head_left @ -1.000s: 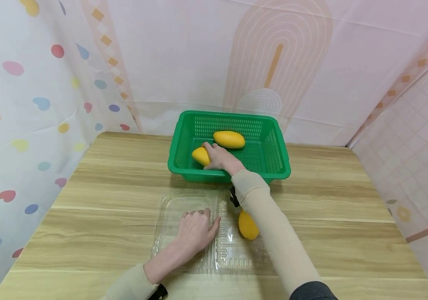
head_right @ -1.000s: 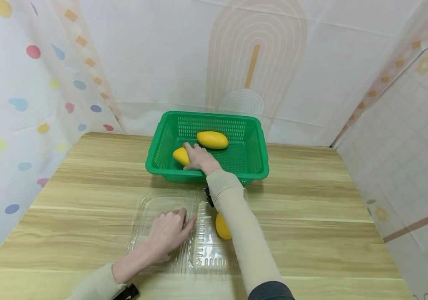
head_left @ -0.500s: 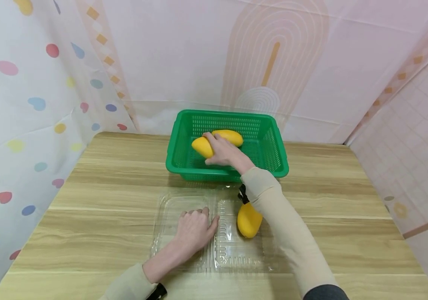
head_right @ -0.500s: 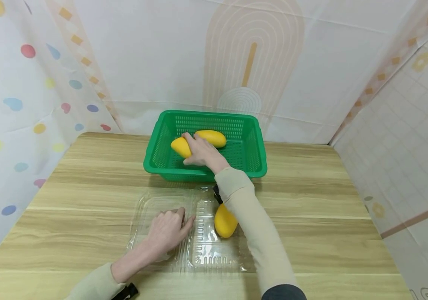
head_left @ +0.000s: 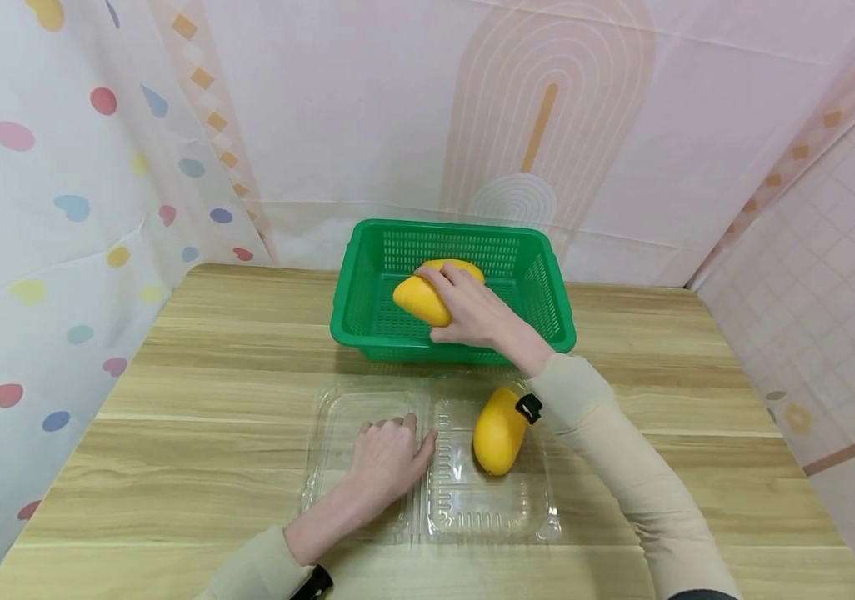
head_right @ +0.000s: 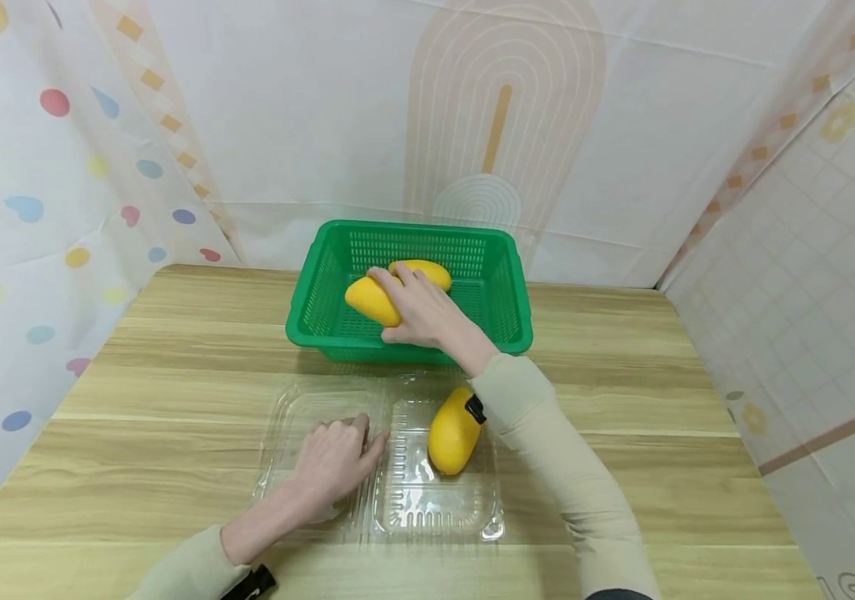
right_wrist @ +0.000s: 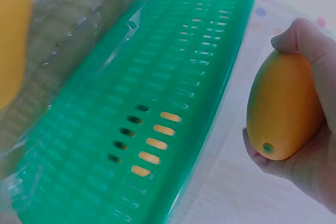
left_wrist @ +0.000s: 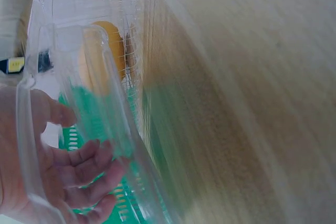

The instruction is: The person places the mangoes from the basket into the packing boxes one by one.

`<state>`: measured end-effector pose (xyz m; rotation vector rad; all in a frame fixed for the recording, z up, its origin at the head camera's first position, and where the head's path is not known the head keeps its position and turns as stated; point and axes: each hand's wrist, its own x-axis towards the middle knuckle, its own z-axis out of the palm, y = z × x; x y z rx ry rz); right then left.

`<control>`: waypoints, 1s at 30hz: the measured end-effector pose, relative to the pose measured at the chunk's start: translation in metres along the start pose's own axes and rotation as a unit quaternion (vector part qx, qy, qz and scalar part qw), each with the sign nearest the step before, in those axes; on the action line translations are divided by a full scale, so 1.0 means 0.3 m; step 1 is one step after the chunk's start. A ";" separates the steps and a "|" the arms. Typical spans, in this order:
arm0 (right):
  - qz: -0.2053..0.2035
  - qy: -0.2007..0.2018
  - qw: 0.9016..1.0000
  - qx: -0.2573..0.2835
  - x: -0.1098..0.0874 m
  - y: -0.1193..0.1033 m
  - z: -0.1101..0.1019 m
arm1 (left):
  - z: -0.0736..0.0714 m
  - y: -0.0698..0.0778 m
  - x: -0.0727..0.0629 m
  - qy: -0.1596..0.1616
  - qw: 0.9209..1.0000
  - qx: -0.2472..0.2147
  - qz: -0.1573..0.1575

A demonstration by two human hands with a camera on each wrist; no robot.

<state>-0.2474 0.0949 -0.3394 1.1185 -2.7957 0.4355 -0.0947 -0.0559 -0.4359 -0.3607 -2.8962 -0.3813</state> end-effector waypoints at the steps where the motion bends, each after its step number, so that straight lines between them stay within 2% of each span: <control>1: -0.010 0.009 1.000 -0.003 -0.014 -0.002 -0.003 | -0.001 0.000 0.000 0.000 1.000 0.000 -0.001; 7: -0.067 0.053 0.996 -0.025 -0.095 -0.014 -0.004 | -0.003 -0.001 -0.001 -0.004 1.000 0.000 -0.001; 15: -0.127 0.058 0.989 -0.054 -0.194 -0.030 0.029 | -0.006 -0.001 -0.004 -0.009 1.000 -0.004 0.002; 23: -0.193 0.028 0.976 -0.097 -0.261 -0.028 0.073 | -0.005 0.001 -0.005 -0.006 1.000 -0.002 0.004; 30: -0.222 -0.026 0.966 -0.131 -0.297 -0.007 0.105 | -0.003 0.003 -0.004 -0.015 1.000 -0.007 -0.002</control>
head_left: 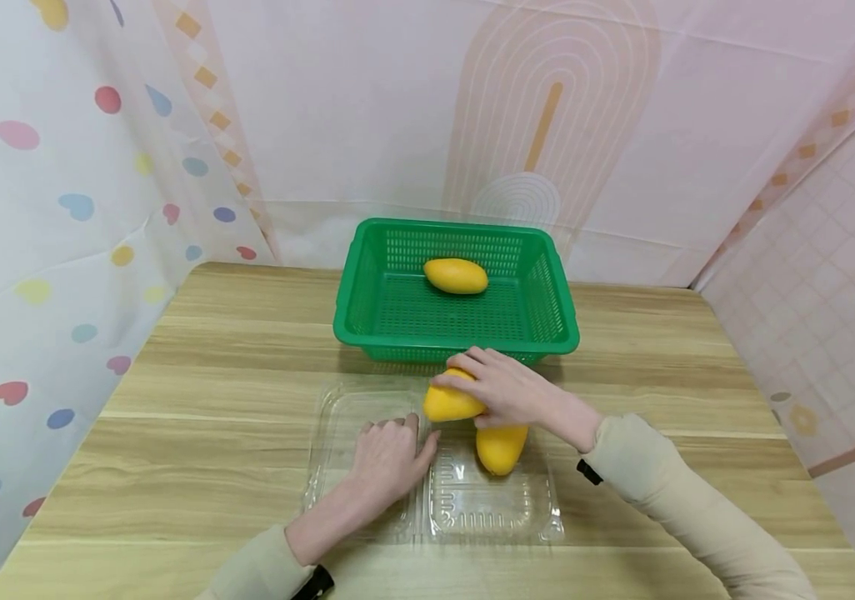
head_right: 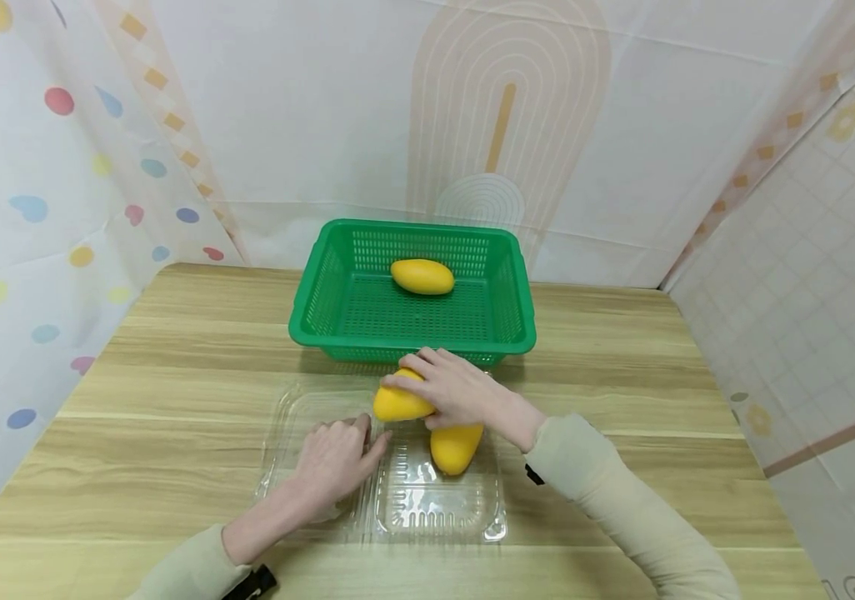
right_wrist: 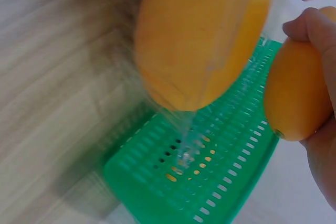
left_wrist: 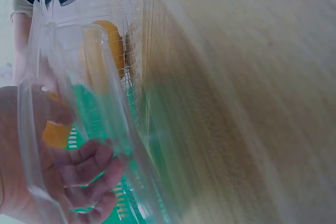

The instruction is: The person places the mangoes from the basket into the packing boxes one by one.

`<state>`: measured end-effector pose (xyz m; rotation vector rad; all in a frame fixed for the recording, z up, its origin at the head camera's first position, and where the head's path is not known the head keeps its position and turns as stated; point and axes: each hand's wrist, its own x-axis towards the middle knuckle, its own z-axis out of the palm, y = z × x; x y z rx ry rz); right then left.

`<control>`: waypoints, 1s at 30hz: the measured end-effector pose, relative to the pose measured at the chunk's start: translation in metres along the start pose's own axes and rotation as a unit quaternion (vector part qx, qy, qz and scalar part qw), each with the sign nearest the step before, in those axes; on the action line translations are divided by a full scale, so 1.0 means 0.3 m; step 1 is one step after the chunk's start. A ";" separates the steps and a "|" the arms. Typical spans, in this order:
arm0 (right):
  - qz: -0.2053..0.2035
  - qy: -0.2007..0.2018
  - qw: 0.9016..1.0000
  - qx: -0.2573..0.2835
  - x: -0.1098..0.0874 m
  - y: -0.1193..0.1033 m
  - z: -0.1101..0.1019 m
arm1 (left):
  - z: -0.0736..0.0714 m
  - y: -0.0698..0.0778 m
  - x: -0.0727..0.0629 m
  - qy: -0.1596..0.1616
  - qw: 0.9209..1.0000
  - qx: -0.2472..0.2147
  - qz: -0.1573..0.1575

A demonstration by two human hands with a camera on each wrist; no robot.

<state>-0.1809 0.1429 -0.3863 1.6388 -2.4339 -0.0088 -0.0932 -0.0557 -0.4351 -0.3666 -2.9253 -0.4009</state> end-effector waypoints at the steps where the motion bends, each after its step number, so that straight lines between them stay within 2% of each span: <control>1: -0.002 -0.009 1.000 -0.003 -0.004 -0.001 0.004 | 0.000 0.000 0.000 -0.001 1.000 0.001 0.000; 6: -0.009 -0.046 0.999 0.002 -0.014 -0.005 0.023 | 0.000 0.000 -0.002 -0.008 1.000 0.012 0.002; 12: -0.011 -0.069 0.998 0.011 -0.007 -0.009 0.017 | -0.002 0.001 -0.010 -0.021 0.999 0.031 0.014; 22: 0.001 -0.124 0.989 0.079 -0.002 -0.016 0.000 | -0.004 0.002 -0.013 -0.028 0.999 0.022 0.010; 30: 0.004 -0.154 0.984 0.089 -0.001 -0.020 -0.011 | -0.020 -0.003 -0.015 -0.062 0.998 0.017 0.014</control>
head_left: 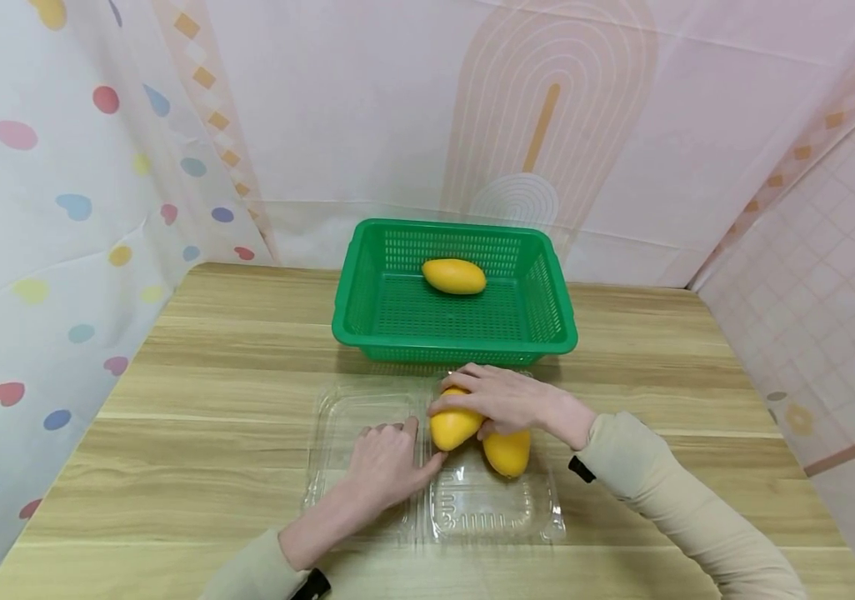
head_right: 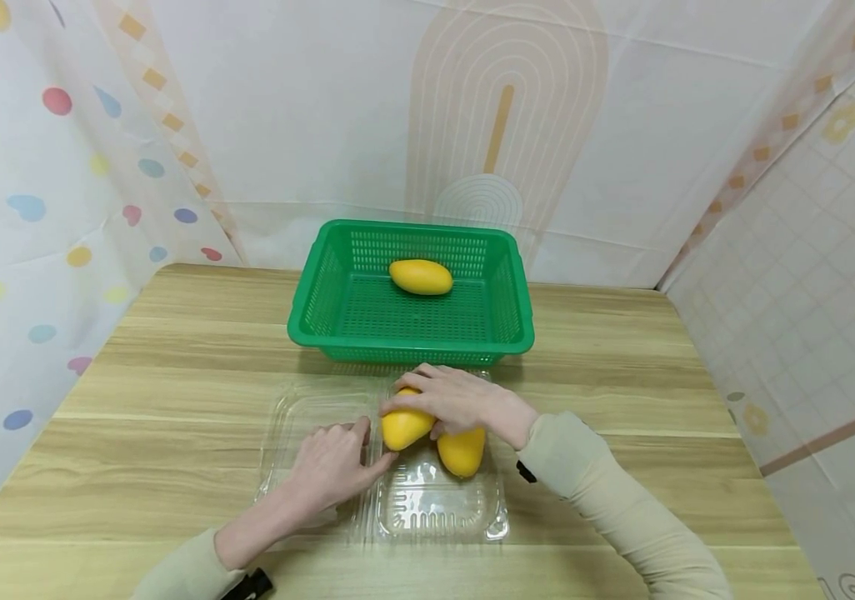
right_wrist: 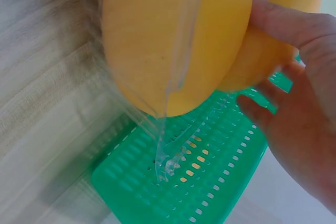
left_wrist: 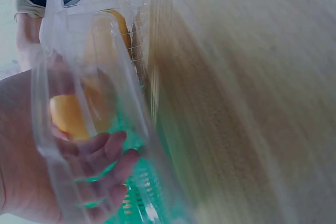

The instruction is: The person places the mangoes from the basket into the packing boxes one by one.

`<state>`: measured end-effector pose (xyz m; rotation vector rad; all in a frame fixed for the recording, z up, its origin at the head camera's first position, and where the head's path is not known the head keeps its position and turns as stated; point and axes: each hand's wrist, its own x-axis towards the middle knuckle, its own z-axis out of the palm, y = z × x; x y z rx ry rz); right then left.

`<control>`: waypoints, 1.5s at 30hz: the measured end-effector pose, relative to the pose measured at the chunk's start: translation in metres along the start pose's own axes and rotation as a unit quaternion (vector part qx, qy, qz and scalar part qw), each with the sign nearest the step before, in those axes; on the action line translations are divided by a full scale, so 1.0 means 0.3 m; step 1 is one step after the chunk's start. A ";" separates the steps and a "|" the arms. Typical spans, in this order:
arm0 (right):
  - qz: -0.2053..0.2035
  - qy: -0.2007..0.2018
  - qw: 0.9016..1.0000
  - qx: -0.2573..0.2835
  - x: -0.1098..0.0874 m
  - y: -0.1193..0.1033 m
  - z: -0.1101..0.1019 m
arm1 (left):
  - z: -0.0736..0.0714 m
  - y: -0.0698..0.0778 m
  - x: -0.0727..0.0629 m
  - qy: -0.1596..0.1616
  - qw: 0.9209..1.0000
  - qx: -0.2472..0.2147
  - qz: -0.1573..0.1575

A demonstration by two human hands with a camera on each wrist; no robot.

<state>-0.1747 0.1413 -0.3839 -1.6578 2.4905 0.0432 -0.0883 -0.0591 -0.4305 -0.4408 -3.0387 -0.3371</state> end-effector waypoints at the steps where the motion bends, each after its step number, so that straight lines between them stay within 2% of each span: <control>1: 0.001 -0.003 1.000 0.000 -0.001 -0.001 -0.002 | -0.001 -0.001 0.000 -0.004 1.000 -0.003 0.000; 7: 0.010 -0.022 1.000 -0.005 -0.005 -0.005 -0.008 | -0.009 -0.001 0.002 -0.038 0.999 -0.028 -0.014; 12: 0.025 -0.020 0.999 0.007 -0.010 0.003 -0.013 | -0.005 0.000 0.008 -0.026 0.999 -0.036 -0.023; 15: 0.023 0.012 1.000 0.009 -0.014 0.016 -0.025 | -0.002 0.000 0.011 -0.013 0.999 -0.044 -0.026; 18: 0.021 0.073 0.997 0.018 -0.016 0.036 -0.040 | 0.002 0.000 0.013 -0.002 0.998 -0.050 -0.024; 22: 0.030 0.150 0.987 0.044 -0.010 0.066 -0.064 | 0.005 0.000 0.012 0.012 0.999 -0.049 -0.018; 28: 0.074 0.214 0.970 0.086 0.009 0.118 -0.108 | 0.014 0.005 0.009 0.040 0.999 -0.034 -0.015; 35: 0.152 0.240 0.952 0.119 0.045 0.198 -0.133 | 0.020 0.007 0.007 0.060 0.998 -0.016 -0.013; 45: 0.237 0.234 0.923 0.194 0.095 0.275 -0.153 | 0.025 0.009 0.005 0.060 0.998 -0.012 -0.011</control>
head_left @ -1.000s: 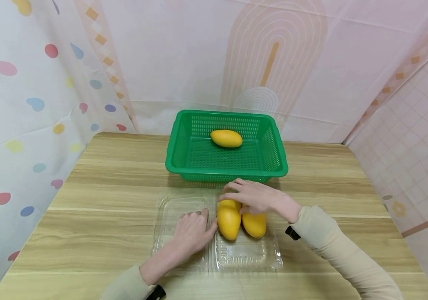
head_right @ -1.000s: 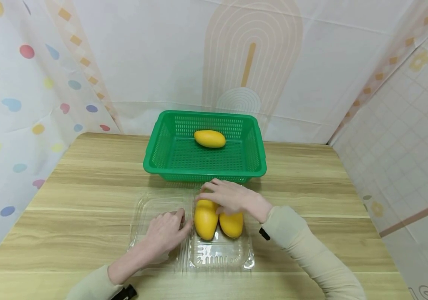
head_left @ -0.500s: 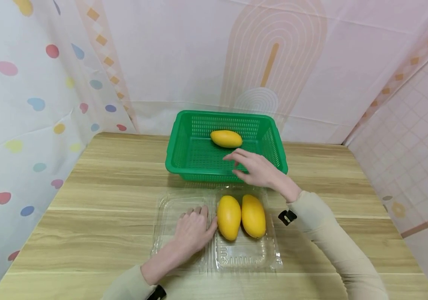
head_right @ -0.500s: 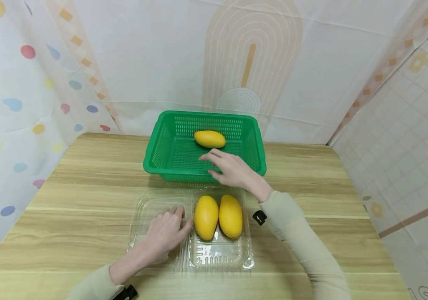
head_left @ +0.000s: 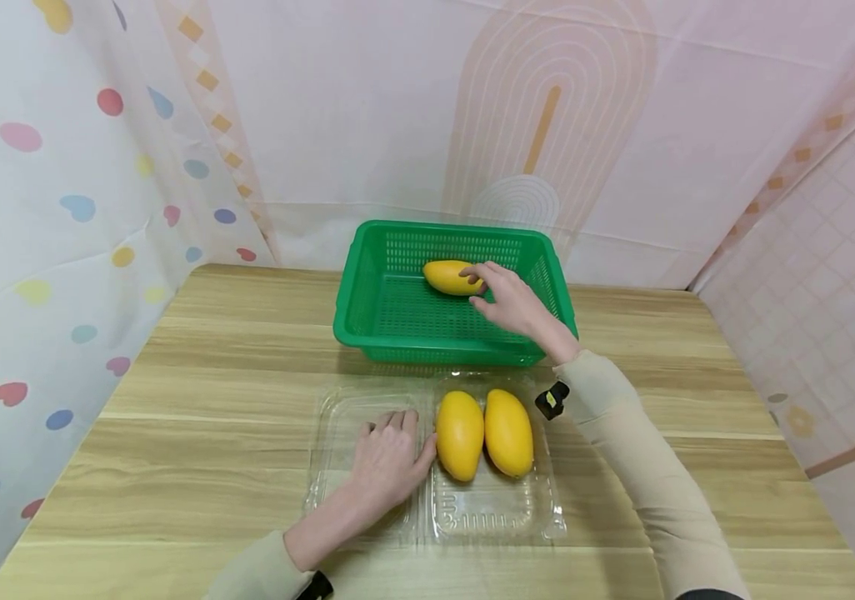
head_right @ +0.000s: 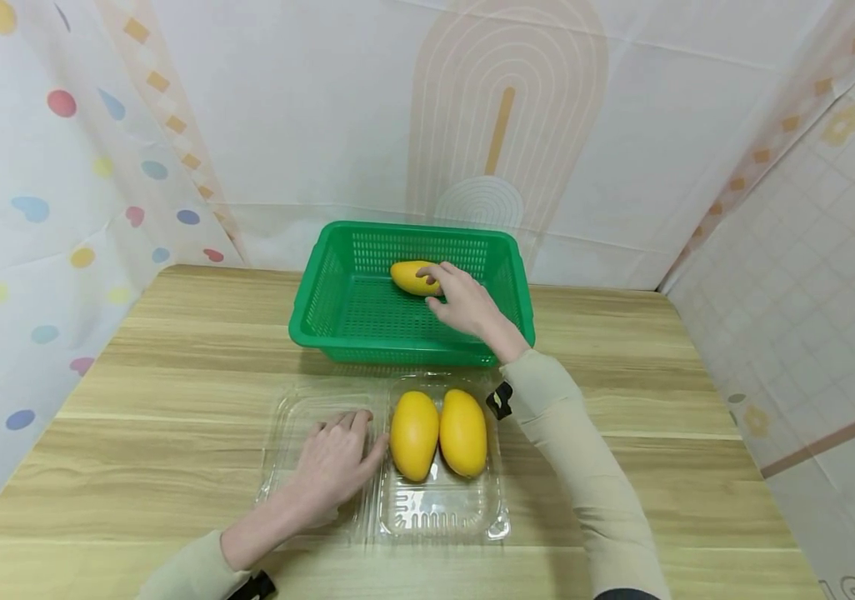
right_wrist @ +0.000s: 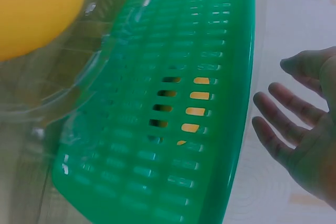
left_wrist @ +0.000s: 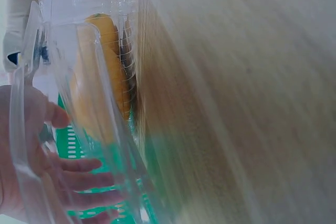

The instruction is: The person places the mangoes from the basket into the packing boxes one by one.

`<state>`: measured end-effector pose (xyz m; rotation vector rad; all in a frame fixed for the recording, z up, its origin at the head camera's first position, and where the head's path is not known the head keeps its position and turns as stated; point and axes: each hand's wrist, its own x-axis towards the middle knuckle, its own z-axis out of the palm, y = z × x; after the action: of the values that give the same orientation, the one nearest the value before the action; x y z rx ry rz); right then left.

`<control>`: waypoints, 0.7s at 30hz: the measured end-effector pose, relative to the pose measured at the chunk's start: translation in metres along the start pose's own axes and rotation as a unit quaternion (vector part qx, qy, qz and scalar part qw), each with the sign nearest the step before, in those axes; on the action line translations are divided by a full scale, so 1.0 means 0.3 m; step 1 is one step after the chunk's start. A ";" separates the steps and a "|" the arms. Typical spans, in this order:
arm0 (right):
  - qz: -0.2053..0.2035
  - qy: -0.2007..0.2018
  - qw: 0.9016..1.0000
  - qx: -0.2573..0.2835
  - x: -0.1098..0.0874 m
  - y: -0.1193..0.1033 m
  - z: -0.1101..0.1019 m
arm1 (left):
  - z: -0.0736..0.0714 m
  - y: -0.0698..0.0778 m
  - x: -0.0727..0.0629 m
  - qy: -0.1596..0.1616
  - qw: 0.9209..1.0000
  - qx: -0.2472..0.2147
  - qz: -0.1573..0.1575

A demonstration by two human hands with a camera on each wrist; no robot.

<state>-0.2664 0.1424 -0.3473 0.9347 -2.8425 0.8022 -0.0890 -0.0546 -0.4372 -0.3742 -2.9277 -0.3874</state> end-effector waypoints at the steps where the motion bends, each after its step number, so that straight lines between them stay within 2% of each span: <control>1: 0.008 0.000 1.000 0.001 0.008 0.001 -0.001 | 0.000 0.000 0.000 0.000 1.000 -0.002 0.001; 10: 0.074 -0.012 0.997 0.003 0.071 0.018 -0.001 | -0.001 0.002 0.001 -0.005 1.000 -0.010 -0.001; 21: 0.139 -0.082 0.986 -0.042 0.122 0.047 0.045 | 0.000 0.001 -0.004 -0.005 1.000 -0.014 -0.006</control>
<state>-0.3028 0.1257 -0.3583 0.6273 -3.1701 0.6441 -0.0877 -0.0547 -0.4374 -0.3647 -2.9385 -0.4289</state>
